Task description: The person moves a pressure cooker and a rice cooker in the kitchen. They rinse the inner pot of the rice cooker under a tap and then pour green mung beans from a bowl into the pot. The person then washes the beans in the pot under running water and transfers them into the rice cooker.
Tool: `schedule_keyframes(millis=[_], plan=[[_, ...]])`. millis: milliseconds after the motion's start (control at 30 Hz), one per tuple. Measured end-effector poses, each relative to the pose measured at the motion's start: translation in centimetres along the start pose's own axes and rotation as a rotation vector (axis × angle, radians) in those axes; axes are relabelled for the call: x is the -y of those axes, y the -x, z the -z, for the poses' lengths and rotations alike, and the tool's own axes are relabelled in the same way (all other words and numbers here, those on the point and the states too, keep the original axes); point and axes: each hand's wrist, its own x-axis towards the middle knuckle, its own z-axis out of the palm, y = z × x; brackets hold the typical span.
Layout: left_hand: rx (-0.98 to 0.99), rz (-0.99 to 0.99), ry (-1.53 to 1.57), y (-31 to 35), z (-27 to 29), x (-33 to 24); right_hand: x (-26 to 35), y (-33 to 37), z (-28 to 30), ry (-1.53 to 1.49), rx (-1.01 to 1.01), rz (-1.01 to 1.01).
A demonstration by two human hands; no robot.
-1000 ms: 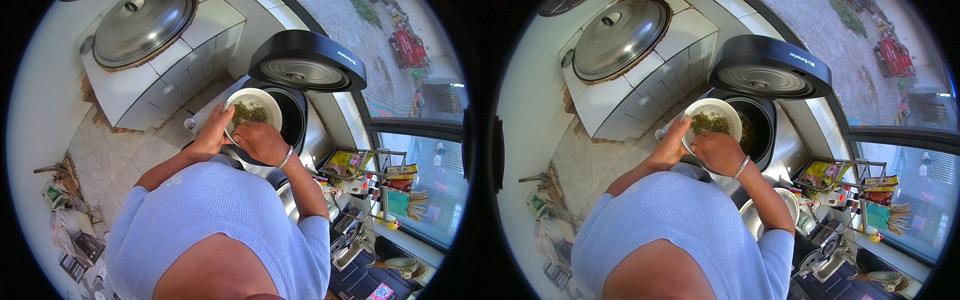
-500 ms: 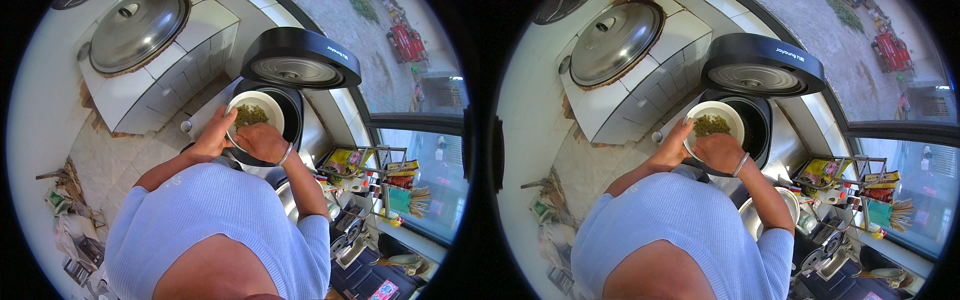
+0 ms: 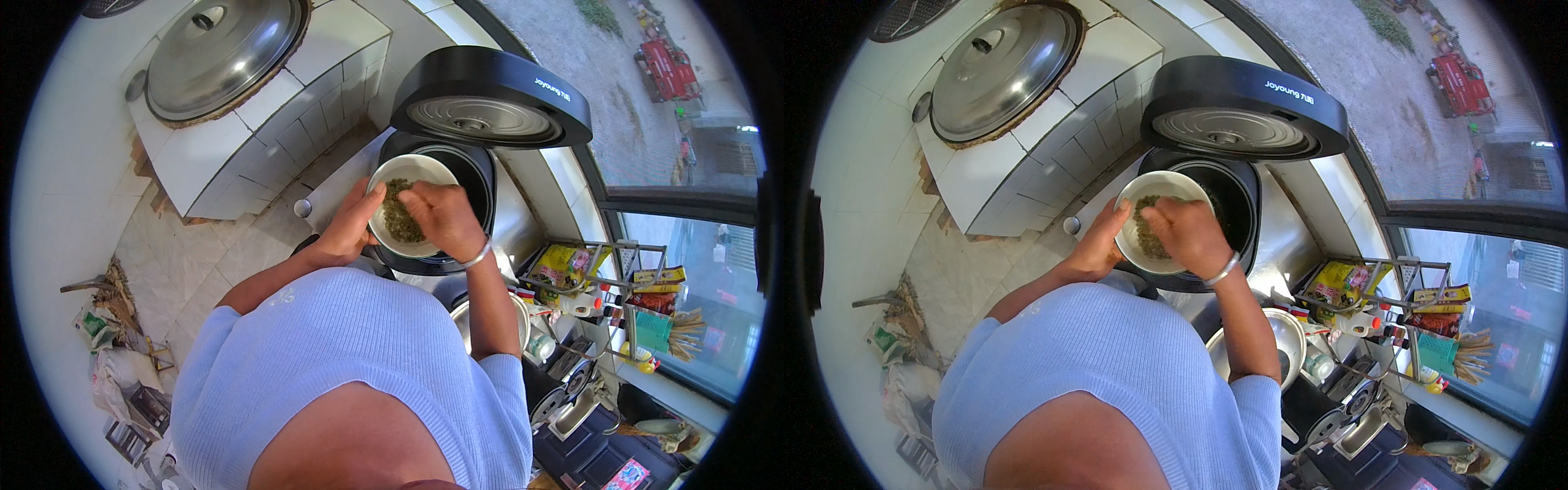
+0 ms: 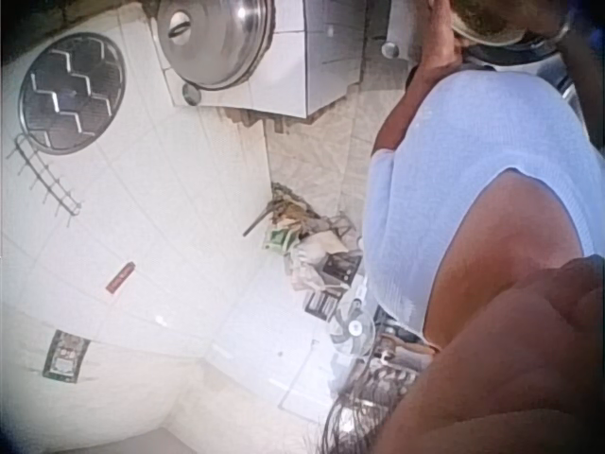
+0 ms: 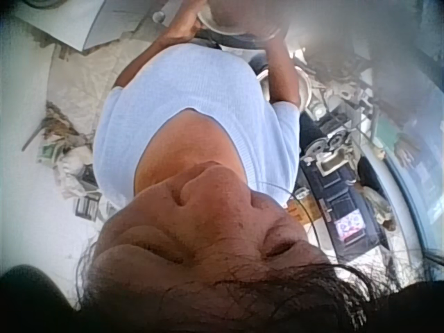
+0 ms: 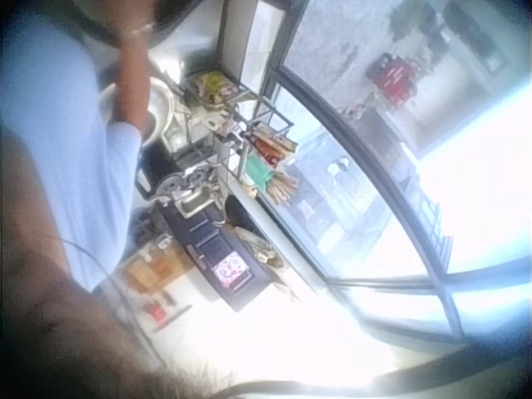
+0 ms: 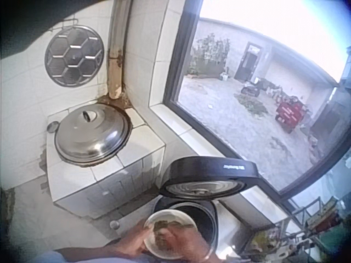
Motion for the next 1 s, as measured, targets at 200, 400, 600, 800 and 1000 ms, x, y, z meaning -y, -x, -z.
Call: schedule_keyframes(millis=[200,400,600,800,1000], plan=[[-0.071,-0.057,0.005,0.7,0.2,-0.5,-2.4,2.5,2.4,-0.463,-0.490,-0.200],[-0.105,-0.091,0.047,1.0,0.3,-0.9,-8.1,2.8,-1.3,0.222,-0.400,-0.174],[-0.094,-0.097,0.061,1.3,0.9,-0.9,-10.6,3.3,-3.5,0.442,-0.304,-0.053],[-0.090,-0.104,0.006,1.3,1.0,-0.5,-1.9,2.3,0.4,0.397,-0.604,-0.138],[-0.099,-0.099,-0.028,1.1,1.1,0.1,1.2,0.6,-1.0,0.336,-0.464,0.191]])
